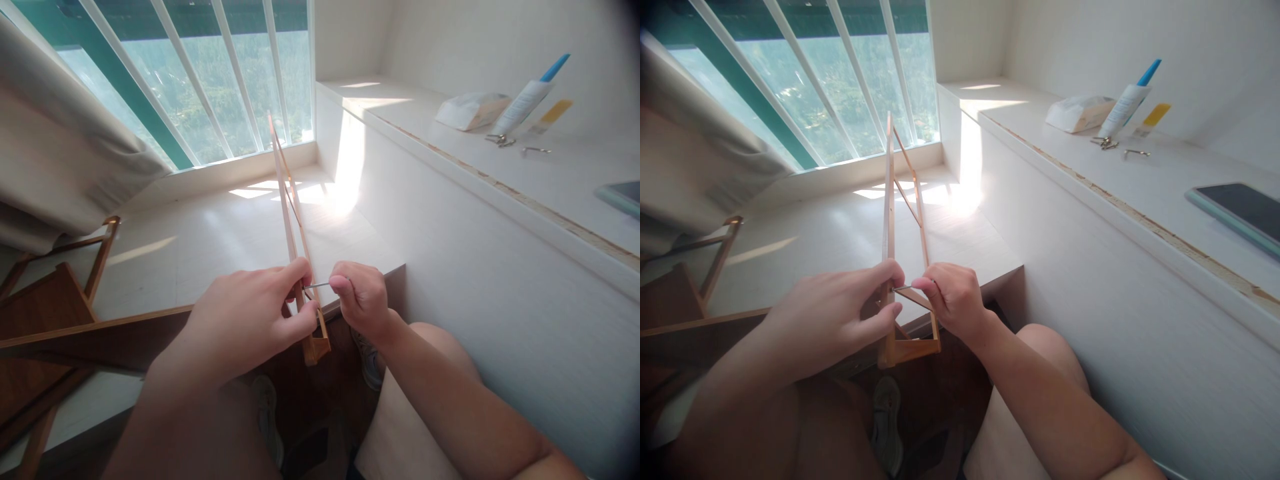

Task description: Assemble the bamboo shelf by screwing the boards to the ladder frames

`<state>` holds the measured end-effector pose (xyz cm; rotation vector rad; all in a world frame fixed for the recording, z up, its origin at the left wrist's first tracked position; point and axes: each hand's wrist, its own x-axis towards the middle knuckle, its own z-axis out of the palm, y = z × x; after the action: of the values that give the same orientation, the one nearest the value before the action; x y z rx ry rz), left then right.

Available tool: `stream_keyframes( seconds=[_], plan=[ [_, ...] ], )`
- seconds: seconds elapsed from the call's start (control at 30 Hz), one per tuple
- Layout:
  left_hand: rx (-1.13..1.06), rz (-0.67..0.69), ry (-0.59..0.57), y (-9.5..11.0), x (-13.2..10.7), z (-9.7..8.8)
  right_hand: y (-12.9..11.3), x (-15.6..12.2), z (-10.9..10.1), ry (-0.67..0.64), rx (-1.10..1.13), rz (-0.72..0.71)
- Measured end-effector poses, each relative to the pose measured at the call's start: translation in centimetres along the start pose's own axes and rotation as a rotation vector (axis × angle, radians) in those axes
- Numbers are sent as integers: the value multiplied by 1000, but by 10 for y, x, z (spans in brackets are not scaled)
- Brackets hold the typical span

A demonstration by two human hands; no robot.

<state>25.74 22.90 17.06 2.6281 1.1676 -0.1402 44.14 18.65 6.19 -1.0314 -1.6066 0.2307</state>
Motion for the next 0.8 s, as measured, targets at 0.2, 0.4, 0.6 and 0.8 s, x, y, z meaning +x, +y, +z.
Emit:
stream_keyframes(
  seconds=[0.2, 0.4, 0.6, 0.8],
  plan=[
    [-1, 8, 7, -1, 1, 0, 0, -2, 2, 5, 16, 28],
    [6, 10, 1, -1, 1, 0, -4, -4, 3, 9, 7, 97],
    [7, 3, 7, -1, -1, 1, -17, -5, 4, 30, 66, 247],
    [4, -10, -6, 0, 1, 0, -31, 0, 5, 12, 236, 498]
  ],
)
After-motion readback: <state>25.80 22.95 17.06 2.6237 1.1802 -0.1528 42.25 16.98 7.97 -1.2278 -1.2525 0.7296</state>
